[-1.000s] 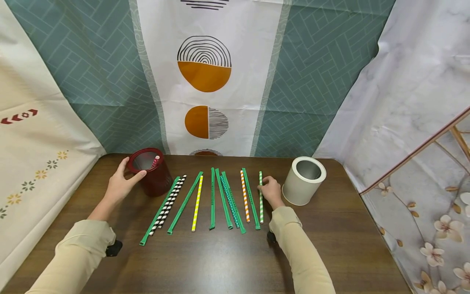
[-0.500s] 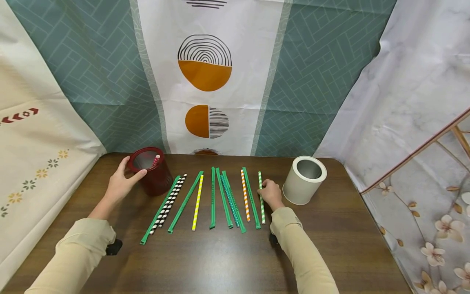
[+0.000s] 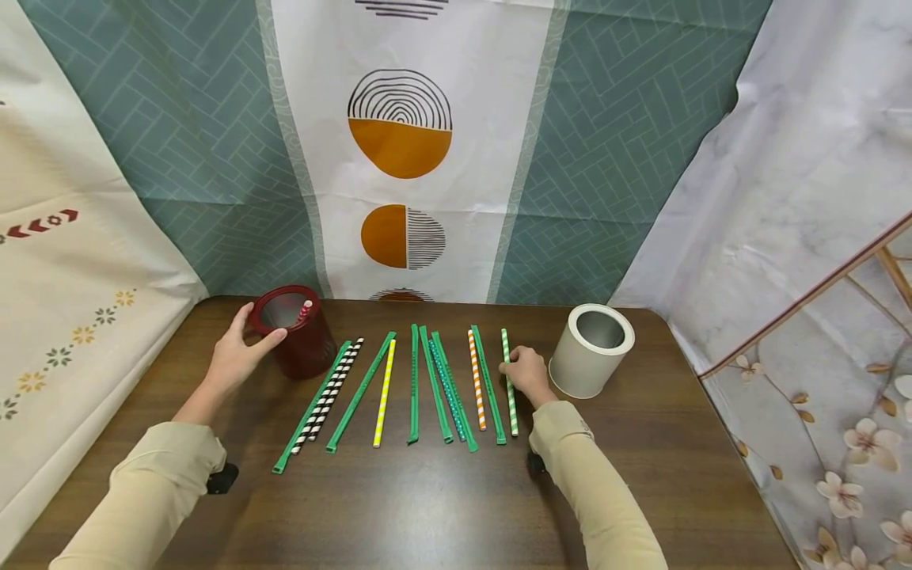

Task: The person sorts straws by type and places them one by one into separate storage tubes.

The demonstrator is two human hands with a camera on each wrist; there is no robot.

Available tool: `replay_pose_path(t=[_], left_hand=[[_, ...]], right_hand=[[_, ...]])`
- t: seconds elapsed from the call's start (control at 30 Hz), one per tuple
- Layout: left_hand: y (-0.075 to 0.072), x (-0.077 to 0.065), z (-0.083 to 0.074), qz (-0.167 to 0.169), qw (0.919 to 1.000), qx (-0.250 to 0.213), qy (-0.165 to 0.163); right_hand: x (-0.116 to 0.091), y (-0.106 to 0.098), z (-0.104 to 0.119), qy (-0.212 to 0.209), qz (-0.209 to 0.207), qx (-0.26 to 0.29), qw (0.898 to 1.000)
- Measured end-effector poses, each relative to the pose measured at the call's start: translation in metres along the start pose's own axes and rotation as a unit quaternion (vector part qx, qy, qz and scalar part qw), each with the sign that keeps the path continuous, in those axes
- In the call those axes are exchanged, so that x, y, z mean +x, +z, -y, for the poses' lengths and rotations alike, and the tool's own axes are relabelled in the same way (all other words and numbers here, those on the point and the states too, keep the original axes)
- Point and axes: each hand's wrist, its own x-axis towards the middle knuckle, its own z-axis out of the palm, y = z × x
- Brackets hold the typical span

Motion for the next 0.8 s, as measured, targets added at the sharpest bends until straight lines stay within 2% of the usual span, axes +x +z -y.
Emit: replay_pose_path(t=[0.2,0.3,0.57,0.8], left_hand=[[0.001,0.000,0.001,0.001,1.0000,-0.002,-0.001],[0.002,0.000,0.002,0.001,1.0000,-0.004,-0.003],[0.000,-0.001,0.001,0.002,1.0000,-0.003,-0.001],[0.000,-0.002,-0.001,0.003,1.0000,-0.003,0.000]], right_hand=[[-0.004,-0.009,0.012,-0.012,-0.009,0.051,0.999],[-0.006,-0.015,0.019,-0.016,0.000,0.067,0.998],[-0.008,-0.028,0.037,-0.032,0.038,0.139,0.989],[-0.013,-0.043,0.064,-0.079,0.083,0.183,0.976]])
